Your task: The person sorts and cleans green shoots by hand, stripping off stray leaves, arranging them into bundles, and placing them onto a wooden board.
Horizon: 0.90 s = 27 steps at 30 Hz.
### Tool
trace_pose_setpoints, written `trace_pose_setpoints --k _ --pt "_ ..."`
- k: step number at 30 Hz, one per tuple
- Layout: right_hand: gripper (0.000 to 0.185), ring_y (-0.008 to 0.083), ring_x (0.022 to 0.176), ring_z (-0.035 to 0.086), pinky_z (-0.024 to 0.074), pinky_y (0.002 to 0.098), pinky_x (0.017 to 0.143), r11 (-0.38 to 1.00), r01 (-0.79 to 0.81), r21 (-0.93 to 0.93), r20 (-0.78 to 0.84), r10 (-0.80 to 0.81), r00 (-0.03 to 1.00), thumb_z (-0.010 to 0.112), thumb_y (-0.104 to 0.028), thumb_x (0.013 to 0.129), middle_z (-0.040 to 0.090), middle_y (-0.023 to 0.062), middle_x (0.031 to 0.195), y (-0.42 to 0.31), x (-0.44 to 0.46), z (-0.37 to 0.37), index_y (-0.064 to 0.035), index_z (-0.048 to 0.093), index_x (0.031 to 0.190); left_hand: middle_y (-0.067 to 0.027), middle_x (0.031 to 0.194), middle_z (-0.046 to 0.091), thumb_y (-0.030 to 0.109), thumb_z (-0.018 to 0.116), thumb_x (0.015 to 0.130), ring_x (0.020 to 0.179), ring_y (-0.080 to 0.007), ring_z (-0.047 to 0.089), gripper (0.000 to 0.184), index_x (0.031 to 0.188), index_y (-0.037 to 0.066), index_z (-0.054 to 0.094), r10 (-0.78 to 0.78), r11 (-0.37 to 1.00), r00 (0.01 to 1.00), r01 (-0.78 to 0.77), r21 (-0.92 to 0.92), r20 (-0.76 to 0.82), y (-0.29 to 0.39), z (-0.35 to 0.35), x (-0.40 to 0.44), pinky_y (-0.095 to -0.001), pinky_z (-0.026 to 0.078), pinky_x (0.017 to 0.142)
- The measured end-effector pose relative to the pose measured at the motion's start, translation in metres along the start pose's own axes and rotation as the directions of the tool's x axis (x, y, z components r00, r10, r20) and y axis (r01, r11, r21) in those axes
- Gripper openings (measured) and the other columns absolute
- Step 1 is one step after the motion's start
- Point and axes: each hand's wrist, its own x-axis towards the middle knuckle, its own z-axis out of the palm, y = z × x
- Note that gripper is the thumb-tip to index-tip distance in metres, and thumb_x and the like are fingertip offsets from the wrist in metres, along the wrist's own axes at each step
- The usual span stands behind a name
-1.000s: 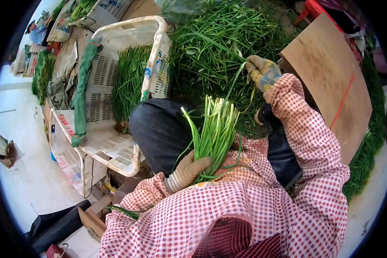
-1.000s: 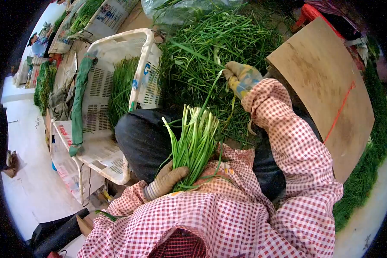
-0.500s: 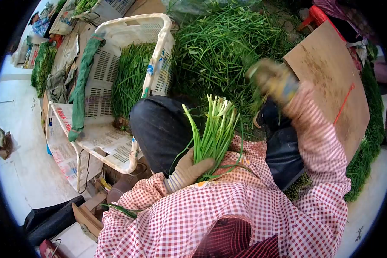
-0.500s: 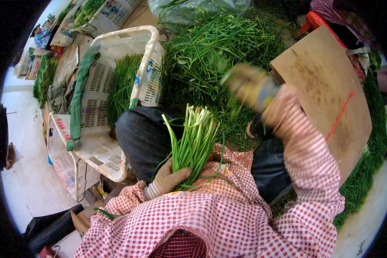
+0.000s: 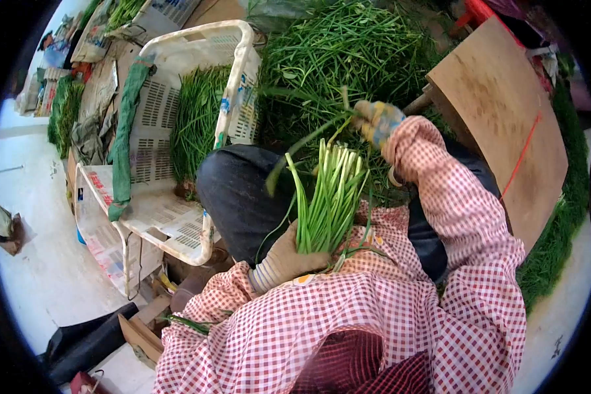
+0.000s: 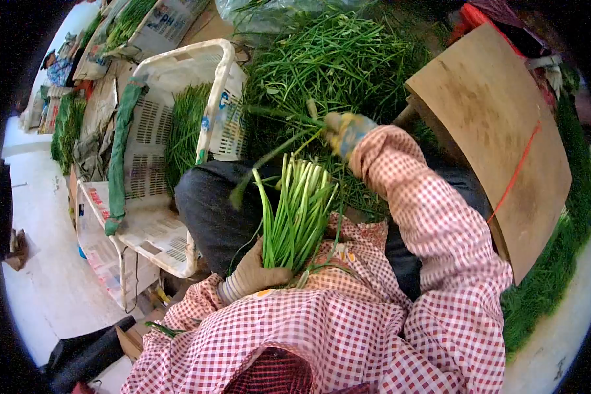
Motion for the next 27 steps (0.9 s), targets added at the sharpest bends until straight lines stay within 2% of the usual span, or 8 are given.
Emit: trace_pose_setpoints --k 2,7,10,12,14,17,21,27 --pt "0.027 0.0249 0.083 0.062 0.0493 0.036 0.069 0.973 -0.193 -0.123 -0.107 0.18 0.978 0.049 -0.026 0.094 0.062 0.0118 0.092 0.007 0.006 -0.013 -0.0076 0.054 0.114 -0.0087 0.125 0.052 0.014 0.075 0.072 0.111 -0.0171 0.051 0.07 0.131 -0.002 0.041 0.03 1.0 0.999 -0.03 0.008 0.013 0.001 -0.01 -0.001 -0.0323 0.04 0.098" --pt "0.044 0.0218 0.079 0.064 0.0476 0.0296 0.054 0.514 -0.537 0.669 0.204 0.568 0.797 0.061 -0.018 0.087 0.062 0.0062 0.088 0.01 -0.017 -0.002 -0.0092 0.046 0.128 -0.0106 0.134 0.047 0.014 0.081 0.063 0.121 -0.0214 0.046 0.091 0.139 0.003 0.034 -0.03 0.964 0.963 0.098 -0.246 0.267 0.002 -0.046 -0.016 -0.0363 0.034 0.103" --pt "0.051 0.0261 0.093 0.063 0.0522 0.0382 0.075 0.245 -0.486 0.839 0.44 0.218 0.871 0.06 -0.025 0.088 0.06 0.014 0.11 -0.044 -0.032 0.019 -0.0018 0.043 0.13 -0.0119 0.138 0.044 0.017 0.085 0.059 0.123 -0.0235 0.044 0.1 0.142 0.004 0.031 -0.117 0.915 0.944 0.224 -0.336 0.309 0.01 -0.039 -0.014 -0.0375 0.032 0.106" --pt "0.054 0.025 0.11 0.054 0.0499 0.0427 0.084 0.737 0.285 0.613 0.481 -0.635 0.604 0.062 -0.04 0.085 0.058 0.0152 0.116 0.096 0.055 0.12 0.0004 0.054 0.12 -0.0126 0.138 0.043 0.016 0.086 0.057 0.123 -0.0247 0.045 0.104 0.143 0.004 0.027 -0.093 0.907 0.917 0.239 -0.347 0.389 0.016 -0.028 -0.008 -0.0388 0.032 0.106" --pt "0.052 0.0244 0.091 0.063 0.0527 0.0402 0.081 -0.062 -0.106 0.992 0.022 -0.761 0.648 0.06 -0.041 0.087 0.061 0.0161 0.112 -0.041 -0.03 0.065 -0.0016 0.056 0.12 -0.0132 0.137 0.044 0.017 0.086 0.057 0.122 -0.0259 0.046 0.105 0.143 0.004 0.026 -0.111 0.911 0.911 0.253 -0.326 0.397 0.017 -0.025 -0.006 -0.0398 0.033 0.106" --pt "0.057 0.0296 0.088 0.063 0.0526 0.0432 0.081 -0.257 -0.346 0.902 0.265 -0.302 0.916 0.058 -0.052 0.084 0.061 0.0174 0.108 -0.095 -0.069 0.017 -0.0014 0.058 0.111 -0.0138 0.133 0.048 0.02 0.083 0.06 0.119 -0.027 0.049 0.098 0.141 0.003 0.03 -0.107 0.93 0.959 0.19 -0.314 0.262 -0.001 -0.037 -0.007 -0.0389 0.038 0.102" --pt "0.043 0.0222 0.093 0.062 0.05 0.0358 0.087 0.601 -0.321 0.732 0.189 0.274 0.943 0.064 -0.035 0.086 0.063 0.009 0.107 -0.11 -0.067 0.009 -0.005 0.058 0.115 -0.0143 0.127 0.052 0.016 0.08 0.062 0.113 -0.026 0.054 0.09 0.138 0.0 0.034 -0.057 0.951 0.974 0.119 -0.285 0.217 -0.011 -0.038 -0.002 -0.0377 0.043 0.097" --pt "0.029 0.0128 0.064 0.049 0.0466 0.0293 0.056 0.632 -0.252 0.733 -0.095 0.462 0.882 0.06 -0.026 0.088 0.056 0.0041 0.079 -0.089 -0.03 -0.008 -0.0061 0.056 0.109 -0.0155 0.125 0.054 0.012 0.078 0.061 0.107 -0.0273 0.057 0.086 0.136 0.0 0.036 -0.022 0.951 0.975 0.089 -0.297 0.22 -0.023 -0.047 -0.009 -0.0386 0.047 0.093"
